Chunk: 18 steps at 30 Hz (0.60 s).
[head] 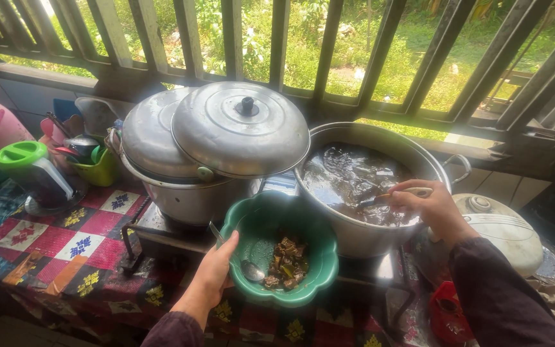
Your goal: The person ladles cooked meat and broth from a large pot into a green bowl, carries the bowl to a prep counter, and spoons the meat over rice in a smaller bowl. They then add toppings including shredded coconut, sambal, limes, and other condiments from trays on the shelf, and handle plastic wrapping around the bowl.
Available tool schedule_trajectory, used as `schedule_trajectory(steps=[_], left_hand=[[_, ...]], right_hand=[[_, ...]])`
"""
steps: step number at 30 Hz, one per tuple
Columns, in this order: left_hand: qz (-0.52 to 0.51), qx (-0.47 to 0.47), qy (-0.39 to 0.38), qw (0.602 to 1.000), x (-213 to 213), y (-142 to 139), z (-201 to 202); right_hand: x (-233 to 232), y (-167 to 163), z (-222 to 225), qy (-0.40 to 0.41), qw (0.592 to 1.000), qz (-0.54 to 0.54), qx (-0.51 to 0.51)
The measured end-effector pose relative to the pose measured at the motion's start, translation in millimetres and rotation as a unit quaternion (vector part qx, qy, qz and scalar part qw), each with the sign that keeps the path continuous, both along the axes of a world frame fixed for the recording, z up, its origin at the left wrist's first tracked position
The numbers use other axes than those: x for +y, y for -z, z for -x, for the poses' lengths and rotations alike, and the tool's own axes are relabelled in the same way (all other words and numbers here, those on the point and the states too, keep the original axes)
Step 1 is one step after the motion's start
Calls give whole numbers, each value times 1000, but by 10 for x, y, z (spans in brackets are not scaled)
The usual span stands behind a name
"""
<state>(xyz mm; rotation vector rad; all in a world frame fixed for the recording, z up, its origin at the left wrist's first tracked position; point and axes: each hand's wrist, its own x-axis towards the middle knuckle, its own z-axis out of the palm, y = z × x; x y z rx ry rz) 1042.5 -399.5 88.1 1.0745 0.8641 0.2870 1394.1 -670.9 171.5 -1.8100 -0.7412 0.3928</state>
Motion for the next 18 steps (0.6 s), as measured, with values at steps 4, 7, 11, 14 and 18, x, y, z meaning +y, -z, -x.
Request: schedule_trajectory(steps=[4, 7, 11, 14, 18], left_hand=[[-5, 6, 6, 1000, 10, 20, -12], [-3, 4, 15, 1000, 37, 39, -24], [9, -1, 19, 1000, 53, 53, -34], [14, -2, 24, 1000, 55, 55, -37], [18, -17, 33, 999, 48, 65, -35]], right_hand=[[-160, 5, 3, 34, 999, -31, 24], [-292, 64, -31, 59, 991, -102, 67], [-458, 129, -23, 95, 975, -160, 120], [-550, 111, 86, 139, 963, -182, 142], [-641, -11, 355, 165, 958, -189, 139]])
